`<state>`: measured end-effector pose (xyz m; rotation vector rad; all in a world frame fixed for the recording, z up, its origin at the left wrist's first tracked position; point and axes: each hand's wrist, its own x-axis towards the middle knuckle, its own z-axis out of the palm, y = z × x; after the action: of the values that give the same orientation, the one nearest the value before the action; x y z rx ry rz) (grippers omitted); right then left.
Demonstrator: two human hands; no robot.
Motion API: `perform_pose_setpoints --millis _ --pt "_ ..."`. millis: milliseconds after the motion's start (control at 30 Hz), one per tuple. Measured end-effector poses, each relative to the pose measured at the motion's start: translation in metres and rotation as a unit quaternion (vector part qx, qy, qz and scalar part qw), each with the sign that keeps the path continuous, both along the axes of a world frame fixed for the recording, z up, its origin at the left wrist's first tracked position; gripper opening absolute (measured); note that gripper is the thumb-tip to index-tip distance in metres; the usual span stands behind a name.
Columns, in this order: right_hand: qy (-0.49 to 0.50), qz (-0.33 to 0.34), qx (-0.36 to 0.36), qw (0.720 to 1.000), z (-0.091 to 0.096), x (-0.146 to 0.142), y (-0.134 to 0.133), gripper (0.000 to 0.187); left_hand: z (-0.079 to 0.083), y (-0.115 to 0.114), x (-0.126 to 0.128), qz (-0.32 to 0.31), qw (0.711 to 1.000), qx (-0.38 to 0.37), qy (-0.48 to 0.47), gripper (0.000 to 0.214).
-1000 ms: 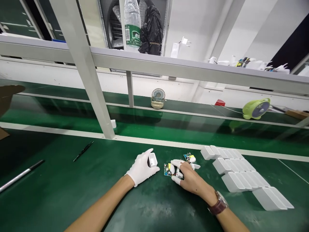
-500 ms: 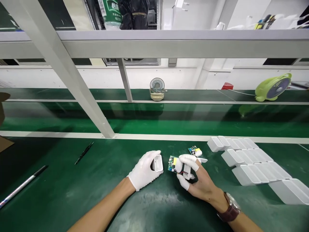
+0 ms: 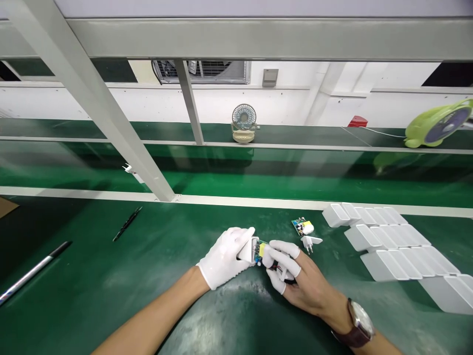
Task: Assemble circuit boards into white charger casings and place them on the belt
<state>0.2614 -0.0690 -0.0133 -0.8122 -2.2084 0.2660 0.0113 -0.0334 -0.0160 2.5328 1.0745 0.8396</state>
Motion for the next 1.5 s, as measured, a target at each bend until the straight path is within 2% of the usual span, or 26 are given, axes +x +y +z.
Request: perform_pose_setpoints --millis 233,600,1500 --pt "-0.008 -0.007 -0.009 1.0 -0.001 -0.001 0.002 0.072 0.001 0.001 0.0 0.0 1.0 -0.015 -0.018 0.06" --pt "-0.006 0.006 0.015 1.0 -0.002 -0.002 0.003 0.071 -0.001 0.001 0.0 -0.027 0.999 -0.009 -0.029 0.062" --pt "-0.033 -0.007 0.025 0.999 0.009 -0.005 0.002 0.066 0.005 0.0 0.006 -0.022 0.999 -0.022 -0.022 0.054"
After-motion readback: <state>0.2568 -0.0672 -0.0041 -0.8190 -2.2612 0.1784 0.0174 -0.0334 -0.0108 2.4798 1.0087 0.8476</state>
